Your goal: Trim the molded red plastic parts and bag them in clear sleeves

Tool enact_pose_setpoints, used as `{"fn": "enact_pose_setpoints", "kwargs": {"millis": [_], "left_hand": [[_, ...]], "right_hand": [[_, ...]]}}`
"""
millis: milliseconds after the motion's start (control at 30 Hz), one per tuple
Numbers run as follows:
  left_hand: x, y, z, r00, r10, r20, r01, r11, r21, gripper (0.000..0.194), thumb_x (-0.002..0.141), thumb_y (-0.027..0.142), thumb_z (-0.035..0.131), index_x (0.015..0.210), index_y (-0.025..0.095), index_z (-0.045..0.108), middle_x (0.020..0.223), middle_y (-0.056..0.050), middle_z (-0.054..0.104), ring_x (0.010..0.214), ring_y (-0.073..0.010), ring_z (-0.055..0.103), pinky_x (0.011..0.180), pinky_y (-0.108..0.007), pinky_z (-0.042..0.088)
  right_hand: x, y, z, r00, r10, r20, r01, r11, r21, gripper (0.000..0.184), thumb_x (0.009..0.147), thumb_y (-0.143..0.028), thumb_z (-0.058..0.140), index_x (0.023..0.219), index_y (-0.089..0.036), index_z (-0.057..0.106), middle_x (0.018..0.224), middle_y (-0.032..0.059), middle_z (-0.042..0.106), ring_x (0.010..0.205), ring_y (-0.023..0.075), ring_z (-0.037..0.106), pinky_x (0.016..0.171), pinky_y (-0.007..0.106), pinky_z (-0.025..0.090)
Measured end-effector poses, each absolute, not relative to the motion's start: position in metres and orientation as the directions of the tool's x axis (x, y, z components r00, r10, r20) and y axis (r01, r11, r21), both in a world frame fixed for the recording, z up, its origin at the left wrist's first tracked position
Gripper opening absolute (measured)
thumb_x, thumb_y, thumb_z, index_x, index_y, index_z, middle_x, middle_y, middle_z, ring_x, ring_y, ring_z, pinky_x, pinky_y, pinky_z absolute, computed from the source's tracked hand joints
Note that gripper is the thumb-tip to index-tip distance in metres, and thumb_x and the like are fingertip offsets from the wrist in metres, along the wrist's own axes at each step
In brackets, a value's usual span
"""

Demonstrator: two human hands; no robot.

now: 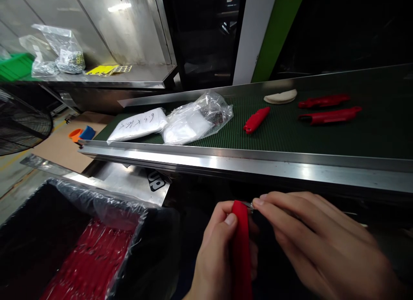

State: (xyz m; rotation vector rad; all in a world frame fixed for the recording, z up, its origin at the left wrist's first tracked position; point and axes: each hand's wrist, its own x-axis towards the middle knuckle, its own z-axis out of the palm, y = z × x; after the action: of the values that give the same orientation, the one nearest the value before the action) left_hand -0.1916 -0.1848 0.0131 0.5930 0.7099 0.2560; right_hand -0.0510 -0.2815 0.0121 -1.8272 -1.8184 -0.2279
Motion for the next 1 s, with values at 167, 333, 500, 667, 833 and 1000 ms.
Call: {"fn": "enact_pose_setpoints", "kwargs": {"millis": [167,333,500,667,833,1000], "left_hand": [[-0.190,-0.184,0.015,0.723,0.417,-0.551,-0.055,0.829,0.556,0.022,0.093,0.038,0.040,0.097,0.018,0.048,0.082,-0.002,0.056,0.050,-0.0062,0.046,0.042,-0.015,0.034],[-0.191,-0.180,0.013,0.735,0.392,-0.553,-0.045,0.842,0.538,0.026,0.091,0.045,0.046,0.099,0.020,0.049,0.071,0.001,0.052,0.051,-0.0068,0.044,0.044,-0.015,0.034],[-0.191,-0.174,0.015,0.726,0.438,-0.530,-0.031,0.791,0.611,0.025,0.092,0.045,0.045,0.101,0.023,0.053,0.091,0.000,0.056,0.056,-0.0065,0.047,0.046,-0.016,0.037],[-0.188,-0.171,0.018,0.713,0.465,-0.525,-0.041,0.775,0.631,0.026,0.093,0.044,0.045,0.102,0.021,0.055,0.093,-0.003,0.058,0.064,-0.0087,0.048,0.047,-0.015,0.037],[-0.182,-0.167,0.019,0.722,0.499,-0.479,-0.076,0.745,0.663,0.023,0.093,0.037,0.044,0.101,0.019,0.055,0.093,-0.004,0.059,0.063,-0.0074,0.048,0.054,-0.017,0.038],[-0.177,-0.163,0.022,0.711,0.494,-0.501,-0.050,0.746,0.664,0.022,0.093,0.038,0.044,0.099,0.018,0.053,0.093,-0.004,0.059,0.059,-0.0070,0.047,0.050,-0.018,0.038]], "right_hand": [[-0.053,-0.289,0.010,0.044,0.879,0.475,0.969,0.078,-0.233,0.041,0.089,-0.006,0.049,0.128,-0.015,0.058,0.117,0.0084,0.063,0.106,0.0218,0.057,0.093,0.039,0.041],[-0.060,-0.293,0.010,0.068,0.875,0.480,0.957,0.079,-0.279,0.045,0.086,-0.002,0.050,0.127,-0.016,0.059,0.118,0.0073,0.063,0.105,0.0227,0.058,0.090,0.039,0.043],[-0.066,-0.300,0.007,0.031,0.875,0.483,0.962,0.106,-0.253,0.044,0.086,-0.004,0.051,0.127,-0.017,0.060,0.118,0.0057,0.064,0.103,0.0237,0.058,0.085,0.040,0.043],[-0.070,-0.306,0.005,0.050,0.885,0.462,0.955,0.094,-0.282,0.039,0.089,-0.007,0.050,0.124,-0.020,0.062,0.118,0.0052,0.065,0.104,0.0249,0.057,0.085,0.042,0.043],[-0.073,-0.309,0.002,-0.022,0.879,0.476,0.964,0.145,-0.223,0.035,0.089,-0.011,0.050,0.121,-0.019,0.064,0.116,0.0050,0.066,0.100,0.0247,0.058,0.082,0.041,0.043],[-0.074,-0.312,-0.001,-0.040,0.867,0.496,0.972,0.148,-0.180,0.035,0.086,-0.008,0.054,0.115,-0.020,0.067,0.112,0.0033,0.068,0.096,0.0235,0.061,0.081,0.039,0.045]]}}
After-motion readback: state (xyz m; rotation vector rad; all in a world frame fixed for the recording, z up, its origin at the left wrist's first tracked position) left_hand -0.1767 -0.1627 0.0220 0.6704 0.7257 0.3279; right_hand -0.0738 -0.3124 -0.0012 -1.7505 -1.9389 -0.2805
